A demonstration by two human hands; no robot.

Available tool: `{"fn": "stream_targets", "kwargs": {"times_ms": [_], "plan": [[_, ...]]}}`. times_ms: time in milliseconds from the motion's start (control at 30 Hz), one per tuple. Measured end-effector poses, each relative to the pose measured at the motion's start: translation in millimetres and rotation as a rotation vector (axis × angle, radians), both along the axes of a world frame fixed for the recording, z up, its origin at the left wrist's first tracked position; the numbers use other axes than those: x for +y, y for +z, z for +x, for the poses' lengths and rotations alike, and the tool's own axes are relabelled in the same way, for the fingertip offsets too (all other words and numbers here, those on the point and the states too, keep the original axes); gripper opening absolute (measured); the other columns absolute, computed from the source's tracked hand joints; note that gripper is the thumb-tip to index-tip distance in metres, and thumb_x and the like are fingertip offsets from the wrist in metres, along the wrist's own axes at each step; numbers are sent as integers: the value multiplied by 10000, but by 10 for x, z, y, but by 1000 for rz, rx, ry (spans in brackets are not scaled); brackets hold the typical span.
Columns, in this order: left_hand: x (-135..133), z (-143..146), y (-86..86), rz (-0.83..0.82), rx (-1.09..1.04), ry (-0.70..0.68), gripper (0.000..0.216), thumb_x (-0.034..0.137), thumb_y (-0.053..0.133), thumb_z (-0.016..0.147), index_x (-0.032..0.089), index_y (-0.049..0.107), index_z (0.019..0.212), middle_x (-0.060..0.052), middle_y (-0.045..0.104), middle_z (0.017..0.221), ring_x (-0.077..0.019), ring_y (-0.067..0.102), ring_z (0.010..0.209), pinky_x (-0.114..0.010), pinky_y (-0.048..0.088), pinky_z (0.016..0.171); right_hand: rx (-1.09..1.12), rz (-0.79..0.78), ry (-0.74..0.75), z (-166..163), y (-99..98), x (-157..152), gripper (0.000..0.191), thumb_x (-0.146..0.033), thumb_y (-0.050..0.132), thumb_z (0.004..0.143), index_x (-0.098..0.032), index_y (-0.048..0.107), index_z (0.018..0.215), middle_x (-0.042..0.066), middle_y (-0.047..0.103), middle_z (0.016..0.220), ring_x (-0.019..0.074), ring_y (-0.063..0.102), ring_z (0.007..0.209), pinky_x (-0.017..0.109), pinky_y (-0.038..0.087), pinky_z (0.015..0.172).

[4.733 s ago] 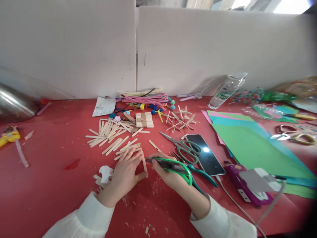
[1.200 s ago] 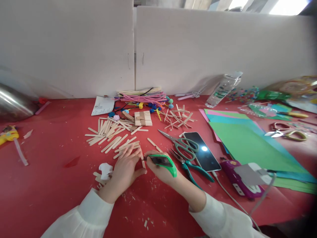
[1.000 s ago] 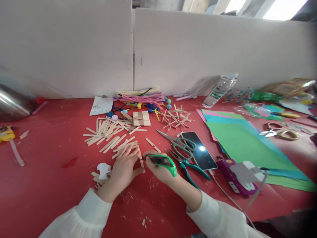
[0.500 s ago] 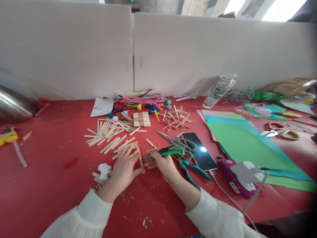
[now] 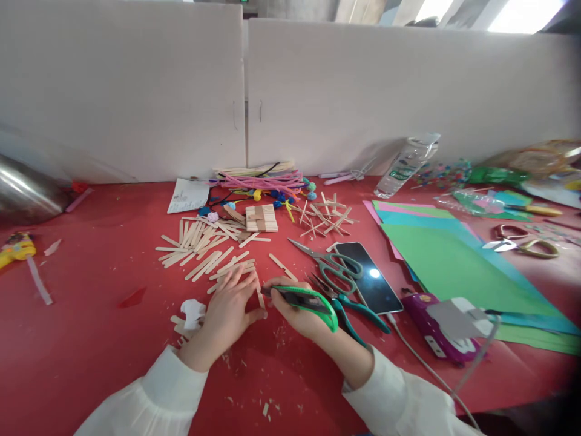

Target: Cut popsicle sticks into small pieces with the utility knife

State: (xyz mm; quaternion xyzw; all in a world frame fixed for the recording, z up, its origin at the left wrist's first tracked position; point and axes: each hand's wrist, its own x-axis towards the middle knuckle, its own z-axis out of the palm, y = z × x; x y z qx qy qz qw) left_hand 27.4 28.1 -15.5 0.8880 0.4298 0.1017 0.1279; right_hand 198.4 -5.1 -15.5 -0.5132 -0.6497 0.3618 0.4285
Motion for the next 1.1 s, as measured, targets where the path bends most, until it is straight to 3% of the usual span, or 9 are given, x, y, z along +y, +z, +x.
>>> {"fn": "stream_targets", "kwargs": {"times_ms": [567, 733, 967, 1100], "plan": [[-12, 0, 11, -2, -18, 7, 494, 341, 676, 724, 194, 555, 1180, -91, 530, 1295, -278, 292, 1319, -481, 268, 1061, -9, -17, -6, -29, 15, -2, 172, -278, 456, 815, -212, 614, 814, 9, 652, 671, 143, 616, 587, 257, 500, 599], [-7, 11, 20, -20, -16, 5, 532, 352, 677, 722, 149, 547, 1196, -111, 529, 1291, -296, 311, 1307, -483, 279, 1058, 15, -54, 24, -24, 42, 42, 169, -258, 463, 798, -218, 627, 797, 5, 658, 668, 156, 615, 629, 268, 502, 622], [14, 33, 72, -73, -38, -9, 340, 310, 652, 747, 149, 629, 1046, -130, 531, 1283, -303, 323, 1301, -516, 273, 1050, 137, -159, 9, -55, 83, 168, 110, -202, 520, 691, -251, 612, 656, -20, 618, 624, 139, 577, 585, 240, 496, 568], [21, 48, 72, -81, -14, -7, 406, 288, 678, 724, 144, 604, 1096, -131, 527, 1288, -299, 323, 1301, -501, 274, 1056, 262, -268, -32, -73, 37, 159, 77, -239, 528, 672, -232, 598, 643, -21, 618, 582, 145, 603, 559, 254, 514, 554]]}}
